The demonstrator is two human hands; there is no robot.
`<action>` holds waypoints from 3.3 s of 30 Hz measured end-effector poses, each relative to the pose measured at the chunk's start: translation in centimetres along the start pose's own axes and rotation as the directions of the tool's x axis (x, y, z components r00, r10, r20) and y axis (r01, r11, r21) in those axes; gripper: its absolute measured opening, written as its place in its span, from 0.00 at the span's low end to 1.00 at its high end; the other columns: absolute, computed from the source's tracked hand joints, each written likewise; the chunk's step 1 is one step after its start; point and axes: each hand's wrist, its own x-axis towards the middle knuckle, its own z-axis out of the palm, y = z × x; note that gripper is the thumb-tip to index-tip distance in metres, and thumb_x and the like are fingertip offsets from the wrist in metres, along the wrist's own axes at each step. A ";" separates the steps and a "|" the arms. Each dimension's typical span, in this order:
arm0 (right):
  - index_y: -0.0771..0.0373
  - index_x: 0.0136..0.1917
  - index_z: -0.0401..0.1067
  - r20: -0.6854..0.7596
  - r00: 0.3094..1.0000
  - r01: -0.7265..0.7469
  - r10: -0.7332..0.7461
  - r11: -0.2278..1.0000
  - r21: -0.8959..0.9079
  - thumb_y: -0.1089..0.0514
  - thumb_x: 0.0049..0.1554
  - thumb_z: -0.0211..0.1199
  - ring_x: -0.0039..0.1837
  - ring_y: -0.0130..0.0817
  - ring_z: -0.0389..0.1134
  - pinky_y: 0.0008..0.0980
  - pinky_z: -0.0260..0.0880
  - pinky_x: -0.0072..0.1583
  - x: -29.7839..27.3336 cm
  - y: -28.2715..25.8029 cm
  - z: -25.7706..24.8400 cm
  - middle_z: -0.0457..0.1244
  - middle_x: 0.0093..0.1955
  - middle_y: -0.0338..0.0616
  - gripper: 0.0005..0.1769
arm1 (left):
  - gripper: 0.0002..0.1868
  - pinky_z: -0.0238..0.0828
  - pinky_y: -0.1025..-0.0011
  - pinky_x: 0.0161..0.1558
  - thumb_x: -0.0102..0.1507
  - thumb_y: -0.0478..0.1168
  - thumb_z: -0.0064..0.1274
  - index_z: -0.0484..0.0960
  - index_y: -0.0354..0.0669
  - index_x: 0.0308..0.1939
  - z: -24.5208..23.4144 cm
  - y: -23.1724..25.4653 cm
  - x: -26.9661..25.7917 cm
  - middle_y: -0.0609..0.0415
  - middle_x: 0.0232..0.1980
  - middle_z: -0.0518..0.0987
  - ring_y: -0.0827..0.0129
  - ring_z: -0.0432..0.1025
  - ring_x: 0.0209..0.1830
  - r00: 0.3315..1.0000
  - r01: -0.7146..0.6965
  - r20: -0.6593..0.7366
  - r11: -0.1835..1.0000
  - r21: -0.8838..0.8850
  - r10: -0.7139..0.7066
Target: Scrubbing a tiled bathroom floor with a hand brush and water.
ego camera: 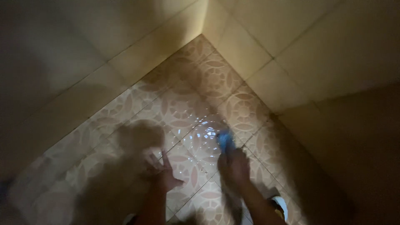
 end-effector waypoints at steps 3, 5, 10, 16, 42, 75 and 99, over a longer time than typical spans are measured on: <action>0.46 0.75 0.62 -0.073 0.959 0.283 -0.273 0.923 0.259 0.55 0.55 0.61 0.49 0.61 0.68 0.56 0.70 0.45 -3.5 -2.2 -2.6 0.61 0.61 0.62 0.35 | 0.96 0.37 0.23 0.67 0.40 0.77 0.80 0.16 0.46 0.81 2.5 -0.3 1.5 0.16 0.78 0.14 0.12 0.19 0.77 0.991 -0.027 -0.130 0.995 0.092 0.039; 0.42 0.62 0.71 -0.043 0.977 0.211 -0.211 0.896 0.391 0.47 0.58 0.52 0.37 0.51 0.68 0.52 0.65 0.38 -2.6 -3.9 -6.7 0.66 0.39 0.52 0.19 | 0.96 0.37 0.20 0.64 0.35 0.81 0.78 0.19 0.55 0.82 3.0 -0.3 1.4 0.25 0.82 0.16 0.14 0.26 0.78 0.984 0.023 -0.180 0.993 0.112 -0.002; 0.52 0.65 0.60 0.106 0.988 -0.132 0.111 0.967 0.217 0.48 0.64 0.53 0.49 0.53 0.68 0.56 0.69 0.49 7.4 -4.2 -4.5 0.65 0.49 0.52 0.18 | 0.89 0.30 0.17 0.64 0.47 0.73 0.75 0.13 0.54 0.80 -0.8 0.9 -1.0 0.25 0.79 0.08 0.19 0.15 0.79 0.999 0.035 0.030 0.997 0.067 -0.037; 0.55 0.57 0.63 0.088 0.996 -0.028 -0.008 0.917 0.399 0.37 0.63 0.46 0.39 0.54 0.66 0.55 0.62 0.42 1.5 -9.0 -3.0 0.64 0.38 0.55 0.22 | 0.95 0.42 0.25 0.67 0.37 0.72 0.82 0.18 0.58 0.82 1.0 0.1 0.6 0.29 0.81 0.13 0.19 0.19 0.80 0.991 0.018 -0.136 1.000 -0.017 -0.020; 0.28 0.82 0.42 0.003 0.897 0.440 -0.442 0.893 0.096 0.45 0.61 0.58 0.38 0.57 0.65 0.56 0.59 0.35 -0.5 -15.1 3.1 0.60 0.43 0.53 0.42 | 0.53 0.46 0.51 0.74 0.60 0.66 0.55 0.53 0.40 0.80 -4.3 -11.1 0.5 0.36 0.79 0.56 0.46 0.53 0.79 0.736 -0.677 0.180 0.705 0.210 0.653; 0.37 0.83 0.50 0.036 0.809 0.575 -0.587 0.802 0.164 0.38 0.57 0.66 0.41 0.58 0.64 0.54 0.66 0.42 -0.2 -28.4 4.3 0.57 0.44 0.52 0.47 | 0.34 0.78 0.66 0.45 0.56 0.31 0.62 0.68 0.40 0.66 2.6 -12.4 1.1 0.46 0.61 0.73 0.65 0.82 0.45 0.771 -0.409 -0.503 0.302 -0.861 -0.390; 0.59 0.85 0.36 0.295 0.933 0.247 -0.206 0.963 -0.108 0.19 0.44 0.60 0.69 0.88 0.52 0.73 0.63 0.63 -3.3 -12.1 5.1 0.39 0.78 0.82 0.71 | 0.18 0.74 0.56 0.28 0.73 0.49 0.41 0.83 0.41 0.49 -3.1 -30.4 -0.9 0.47 0.30 0.83 0.55 0.79 0.26 0.664 0.023 -0.675 0.912 -0.410 -0.320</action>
